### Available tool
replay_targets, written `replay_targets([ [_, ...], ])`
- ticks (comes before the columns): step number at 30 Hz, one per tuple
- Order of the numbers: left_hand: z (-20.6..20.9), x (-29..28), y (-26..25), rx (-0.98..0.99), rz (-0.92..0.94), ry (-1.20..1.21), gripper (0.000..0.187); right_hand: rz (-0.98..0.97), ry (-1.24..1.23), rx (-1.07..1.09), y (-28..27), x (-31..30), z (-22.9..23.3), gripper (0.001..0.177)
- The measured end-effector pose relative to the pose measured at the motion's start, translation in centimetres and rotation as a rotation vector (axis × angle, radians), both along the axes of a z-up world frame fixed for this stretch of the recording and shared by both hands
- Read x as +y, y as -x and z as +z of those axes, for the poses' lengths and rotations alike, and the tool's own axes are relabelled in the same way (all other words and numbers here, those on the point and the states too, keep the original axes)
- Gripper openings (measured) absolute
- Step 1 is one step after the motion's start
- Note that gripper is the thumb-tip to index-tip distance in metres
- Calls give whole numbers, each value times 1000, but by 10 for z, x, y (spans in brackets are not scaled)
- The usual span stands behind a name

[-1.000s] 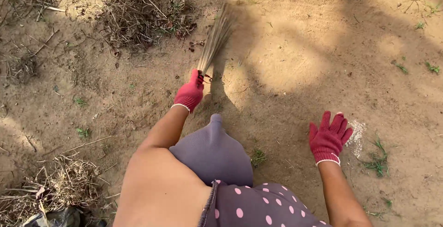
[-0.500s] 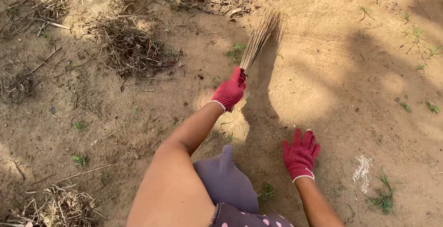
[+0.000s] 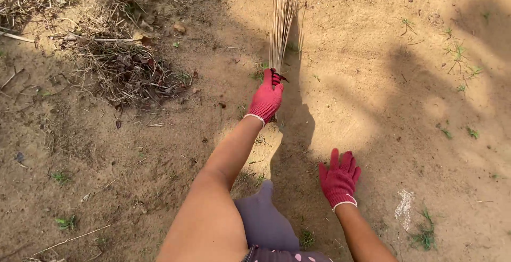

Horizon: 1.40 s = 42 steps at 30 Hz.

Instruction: The recorder is sweeping dry leaves and debris on a dirt ground using a traditional broom.

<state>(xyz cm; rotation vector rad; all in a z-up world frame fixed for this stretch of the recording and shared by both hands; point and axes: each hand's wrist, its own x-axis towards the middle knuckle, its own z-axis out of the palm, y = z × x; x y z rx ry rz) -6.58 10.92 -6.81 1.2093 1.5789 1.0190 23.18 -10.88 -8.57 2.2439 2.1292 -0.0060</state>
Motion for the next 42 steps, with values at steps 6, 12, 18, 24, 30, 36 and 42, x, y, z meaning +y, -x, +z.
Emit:
replay_targets([
  [6,-3,33,83,-82,475,-31,76,0,-98,83,3,27,-5,76],
  [12,104,28,-29,134,-92,171,89,-7,38,78,10,26,-19,77],
  [18,41,121,-136,141,-231,127,58,17,306,77,3,33,26,76],
  [24,-136,192,21,-158,468,-244,75,172,112,73,-18,18,-14,77],
  [30,-24,10,62,11,200,-329,66,210,14,132,-13,9,-17,76],
  [36,51,-86,152,667,29,552,70,239,-48,84,-20,6,-30,77],
  [42,12,-89,333,737,568,308,68,240,-64,93,-21,8,-37,76],
])
